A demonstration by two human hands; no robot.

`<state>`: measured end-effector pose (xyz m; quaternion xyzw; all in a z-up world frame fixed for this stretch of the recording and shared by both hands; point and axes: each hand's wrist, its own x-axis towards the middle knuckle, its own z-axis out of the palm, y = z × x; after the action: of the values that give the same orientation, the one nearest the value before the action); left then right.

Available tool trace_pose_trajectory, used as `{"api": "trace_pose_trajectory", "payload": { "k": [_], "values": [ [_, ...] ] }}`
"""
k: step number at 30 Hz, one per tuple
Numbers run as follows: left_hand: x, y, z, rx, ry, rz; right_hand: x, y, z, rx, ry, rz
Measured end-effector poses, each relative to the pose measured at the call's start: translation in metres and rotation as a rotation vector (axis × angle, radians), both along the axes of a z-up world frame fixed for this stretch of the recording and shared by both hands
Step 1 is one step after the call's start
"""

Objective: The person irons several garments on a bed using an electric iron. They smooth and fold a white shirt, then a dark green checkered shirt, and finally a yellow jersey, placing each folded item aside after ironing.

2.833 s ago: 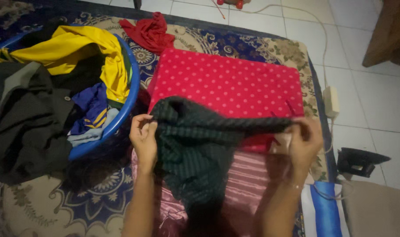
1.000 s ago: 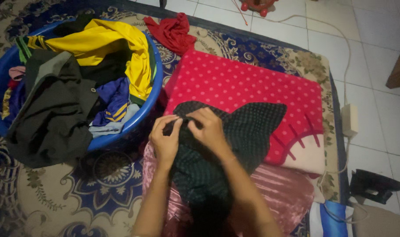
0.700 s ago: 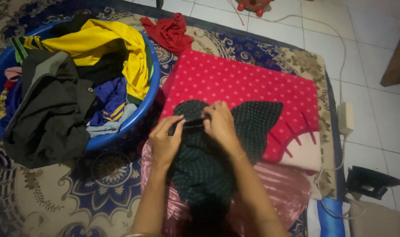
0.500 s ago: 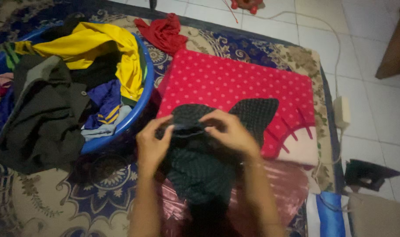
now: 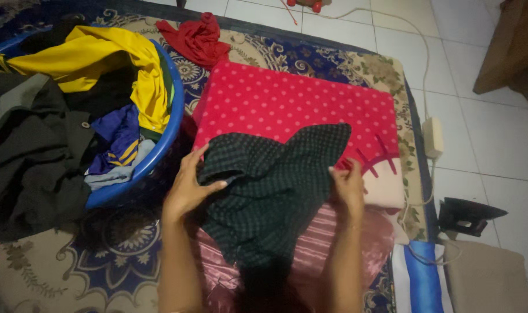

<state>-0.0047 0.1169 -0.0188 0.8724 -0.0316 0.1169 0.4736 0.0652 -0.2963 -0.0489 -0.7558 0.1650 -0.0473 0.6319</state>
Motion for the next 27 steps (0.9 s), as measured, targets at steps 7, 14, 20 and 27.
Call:
{"api": "trace_pose_trajectory", "payload": {
  "k": [7,14,20,27],
  "values": [
    [0.04,0.02,0.002,-0.134,0.131,0.257,-0.014,-0.018,0.074,0.258,0.131,0.138],
    [0.044,0.003,0.122,-0.89,-0.554,-0.074,-0.014,-0.082,0.233,-0.108,-0.778,0.192],
    [0.141,-0.006,0.116,-0.536,-0.255,0.085,0.057,-0.064,0.227,-0.531,-0.528,0.131],
    [0.31,0.005,0.137,0.072,-0.135,0.299,0.203,-0.102,0.284,-1.112,-0.845,-0.313]
  ]
}}
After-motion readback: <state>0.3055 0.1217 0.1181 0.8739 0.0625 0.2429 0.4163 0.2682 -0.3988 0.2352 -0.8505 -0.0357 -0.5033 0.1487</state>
